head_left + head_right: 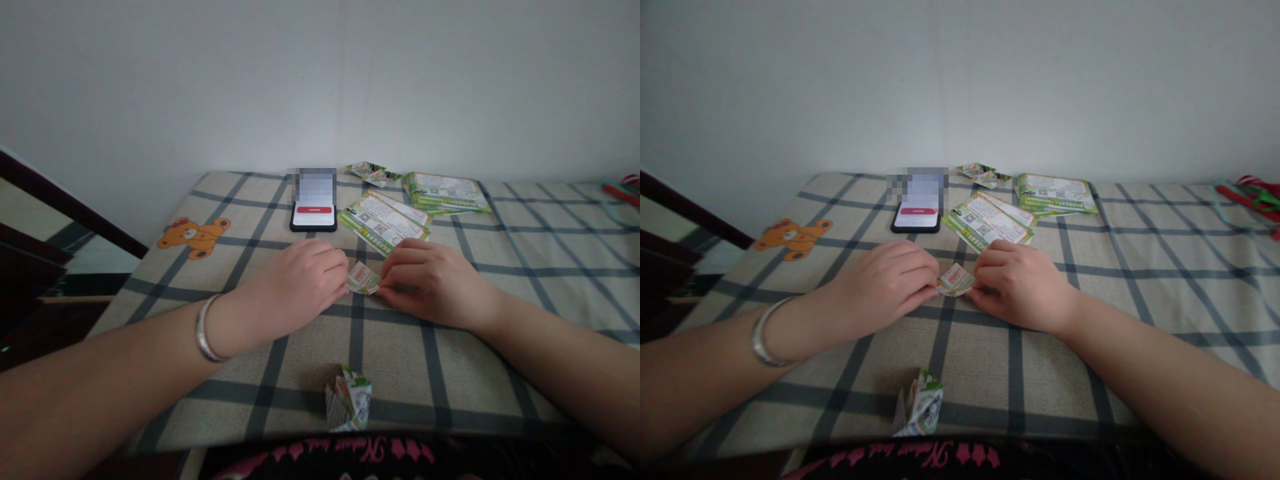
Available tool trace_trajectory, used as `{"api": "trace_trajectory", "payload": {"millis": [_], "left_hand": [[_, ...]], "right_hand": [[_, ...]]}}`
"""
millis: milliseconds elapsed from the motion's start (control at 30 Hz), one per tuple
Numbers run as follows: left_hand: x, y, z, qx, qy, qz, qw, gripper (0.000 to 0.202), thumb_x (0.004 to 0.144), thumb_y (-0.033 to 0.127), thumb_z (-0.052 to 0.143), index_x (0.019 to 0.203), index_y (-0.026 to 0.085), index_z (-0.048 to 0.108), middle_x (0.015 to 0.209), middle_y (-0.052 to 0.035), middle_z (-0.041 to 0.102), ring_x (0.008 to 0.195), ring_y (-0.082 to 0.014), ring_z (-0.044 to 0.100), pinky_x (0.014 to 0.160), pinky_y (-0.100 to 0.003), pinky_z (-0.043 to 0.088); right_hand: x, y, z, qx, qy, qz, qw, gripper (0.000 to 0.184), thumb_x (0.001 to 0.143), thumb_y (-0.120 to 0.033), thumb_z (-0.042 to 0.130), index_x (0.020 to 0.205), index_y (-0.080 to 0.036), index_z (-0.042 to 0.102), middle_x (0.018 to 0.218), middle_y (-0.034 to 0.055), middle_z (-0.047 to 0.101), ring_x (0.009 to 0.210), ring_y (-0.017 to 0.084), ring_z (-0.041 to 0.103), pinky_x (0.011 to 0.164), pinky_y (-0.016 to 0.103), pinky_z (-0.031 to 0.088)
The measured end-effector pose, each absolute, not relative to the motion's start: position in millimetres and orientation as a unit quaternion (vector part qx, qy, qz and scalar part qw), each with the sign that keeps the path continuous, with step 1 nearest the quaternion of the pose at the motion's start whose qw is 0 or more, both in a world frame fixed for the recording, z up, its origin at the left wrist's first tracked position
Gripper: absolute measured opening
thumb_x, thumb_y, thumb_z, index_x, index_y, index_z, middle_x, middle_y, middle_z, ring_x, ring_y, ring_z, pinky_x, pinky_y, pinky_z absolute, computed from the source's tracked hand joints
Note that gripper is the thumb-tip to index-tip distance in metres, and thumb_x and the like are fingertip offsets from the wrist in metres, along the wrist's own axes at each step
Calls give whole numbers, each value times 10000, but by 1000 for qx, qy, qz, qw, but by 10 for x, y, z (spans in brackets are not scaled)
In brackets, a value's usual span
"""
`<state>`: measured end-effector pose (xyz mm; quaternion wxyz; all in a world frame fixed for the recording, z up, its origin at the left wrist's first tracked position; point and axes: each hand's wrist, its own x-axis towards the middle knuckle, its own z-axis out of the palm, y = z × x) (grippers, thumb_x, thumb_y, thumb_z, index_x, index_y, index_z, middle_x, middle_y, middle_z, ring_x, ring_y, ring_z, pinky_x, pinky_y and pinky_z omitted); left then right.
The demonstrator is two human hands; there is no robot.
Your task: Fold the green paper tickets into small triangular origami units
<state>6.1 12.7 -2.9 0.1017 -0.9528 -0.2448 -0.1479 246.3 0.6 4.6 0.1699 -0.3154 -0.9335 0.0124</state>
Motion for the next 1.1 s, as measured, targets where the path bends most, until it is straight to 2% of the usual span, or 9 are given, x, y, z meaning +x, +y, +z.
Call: {"api": "trace_trajectory", "payload": {"millis": [233, 333, 433, 533, 667, 1100], "left_hand": [[92, 65, -13, -942, -286, -159, 75, 173, 866, 239, 601, 719, 150, 622, 813, -43, 605, 777, -176, 544, 725, -330, 457], [99, 63, -6, -939, -300, -161, 54, 204, 877, 266, 593, 708, 155, 624, 799, -37, 596, 778, -176, 541, 721, -333, 440], [102, 67, -6, -933, -317, -166, 38, 225, 888, 295, 582, 719, 155, 629, 796, -34, 595, 770, -173, 538, 710, -334, 422], [106, 77, -12, -925, -339, -167, 24, 237, 889, 314, 583, 725, 149, 627, 803, -37, 598, 780, -175, 538, 716, -339, 415], [118, 97, -14, -916, -365, -166, -8, 222, 884, 314, 596, 735, 152, 627, 824, -33, 599, 816, -178, 541, 746, -346, 410], [116, 179, -66, -898, -388, -190, -78, 189, 856, 322, 637, 740, 175, 663, 897, -23, 578, 878, -182, 512, 813, -355, 406]], "right_hand": [[2440, 9, 32, -361, -916, 27, 174, 237, 876, -293, 576, 675, -178, 627, 667, 22, 587, 694, 155, 544, 639, 291, 403], [2425, -6, 18, -371, -905, 35, 204, 102, 857, -254, 603, 841, -178, 670, 712, 18, 631, 709, 153, 569, 662, 287, 418], [2418, -11, 7, -380, -896, 56, 223, 126, 855, -240, 621, 957, -192, 679, 756, 15, 665, 732, 150, 593, 681, 281, 435], [2418, 0, -1, -390, -888, 70, 232, 92, 853, -249, 639, 909, -197, 689, 725, 7, 657, 701, 139, 591, 656, 267, 435], [2427, 17, -13, -408, -878, 81, 239, 123, 840, -259, 660, 945, -202, 691, 728, 4, 652, 688, 135, 586, 643, 259, 435], [2441, 17, -7, -381, -895, 35, 230, 129, 880, -265, 614, 943, -221, 718, 727, 9, 664, 686, 142, 579, 642, 272, 410]]}}
